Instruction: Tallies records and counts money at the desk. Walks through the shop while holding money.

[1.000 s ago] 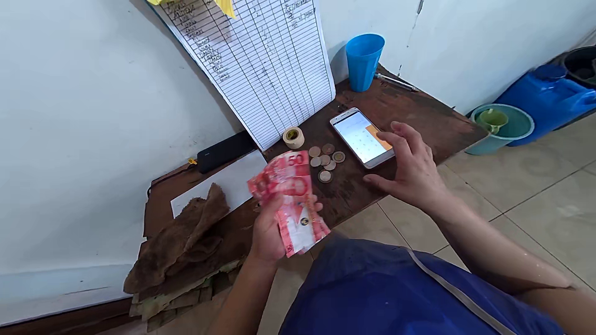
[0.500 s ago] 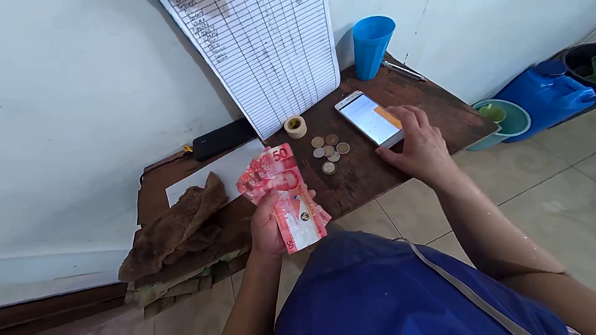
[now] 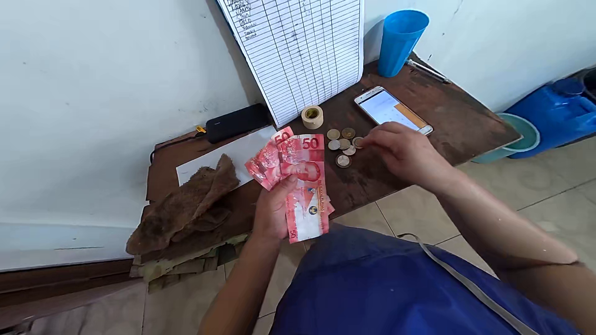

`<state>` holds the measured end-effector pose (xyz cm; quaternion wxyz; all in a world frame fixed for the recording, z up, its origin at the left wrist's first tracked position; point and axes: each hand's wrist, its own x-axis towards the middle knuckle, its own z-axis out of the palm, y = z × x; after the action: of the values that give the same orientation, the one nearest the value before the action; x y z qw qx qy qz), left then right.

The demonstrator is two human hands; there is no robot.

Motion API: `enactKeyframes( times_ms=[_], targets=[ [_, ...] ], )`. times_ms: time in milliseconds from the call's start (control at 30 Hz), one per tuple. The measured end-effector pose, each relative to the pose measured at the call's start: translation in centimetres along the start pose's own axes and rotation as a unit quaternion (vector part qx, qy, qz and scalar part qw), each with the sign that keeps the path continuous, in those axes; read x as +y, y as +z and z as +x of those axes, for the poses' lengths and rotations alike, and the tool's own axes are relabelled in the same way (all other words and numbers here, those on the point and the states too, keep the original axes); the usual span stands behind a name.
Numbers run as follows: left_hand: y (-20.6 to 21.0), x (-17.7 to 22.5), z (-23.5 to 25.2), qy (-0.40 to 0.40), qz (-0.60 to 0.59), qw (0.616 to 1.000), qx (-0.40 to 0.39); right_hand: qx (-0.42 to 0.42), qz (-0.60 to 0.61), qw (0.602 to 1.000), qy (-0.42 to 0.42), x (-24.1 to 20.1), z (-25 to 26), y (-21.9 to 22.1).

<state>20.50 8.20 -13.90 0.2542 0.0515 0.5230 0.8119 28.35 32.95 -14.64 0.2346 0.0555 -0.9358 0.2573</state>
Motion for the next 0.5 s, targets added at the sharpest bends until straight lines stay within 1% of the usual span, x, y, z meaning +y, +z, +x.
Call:
enactKeyframes(
  times_ms=[67,133,167,267,367,400,433,500],
  targets=[
    [-0.1,1.7,0.8,-0.006,0.044,0.999,0.001,-0.028,-0.003,0.999,-0.037,0.8,1.0,-0.4],
    [0.0,3.2,2.1,-0.026,0.087,0.996,-0.006,-0.094,0.001,0.993,-0.068,0.7,2.0,0.4],
    [0.2,3.7,2.9,-0.040,0.104,0.994,-0.008,-0.132,-0.012,0.989,-0.069,0.6,2.5,1.1],
    [0.7,4.5,5.0,-0.081,0.126,0.988,-0.023,-0.205,-0.059,0.976,-0.033,-0.6,3.0,1.7],
    [0.3,3.6,5.6,-0.107,0.106,0.987,-0.056,-0.256,-0.049,0.965,0.016,-1.3,2.5,0.4],
    [0.2,3.3,5.4,-0.111,0.103,0.986,-0.066,-0.255,-0.035,0.966,0.024,-1.1,2.4,0.2],
    [0.1,3.0,5.1,-0.115,0.105,0.985,-0.073,-0.236,-0.012,0.972,0.017,-0.7,2.2,0.2],
    [0.3,2.5,4.6,-0.115,0.111,0.985,-0.071,-0.184,0.073,0.980,-0.002,0.2,1.8,0.3]
  ],
)
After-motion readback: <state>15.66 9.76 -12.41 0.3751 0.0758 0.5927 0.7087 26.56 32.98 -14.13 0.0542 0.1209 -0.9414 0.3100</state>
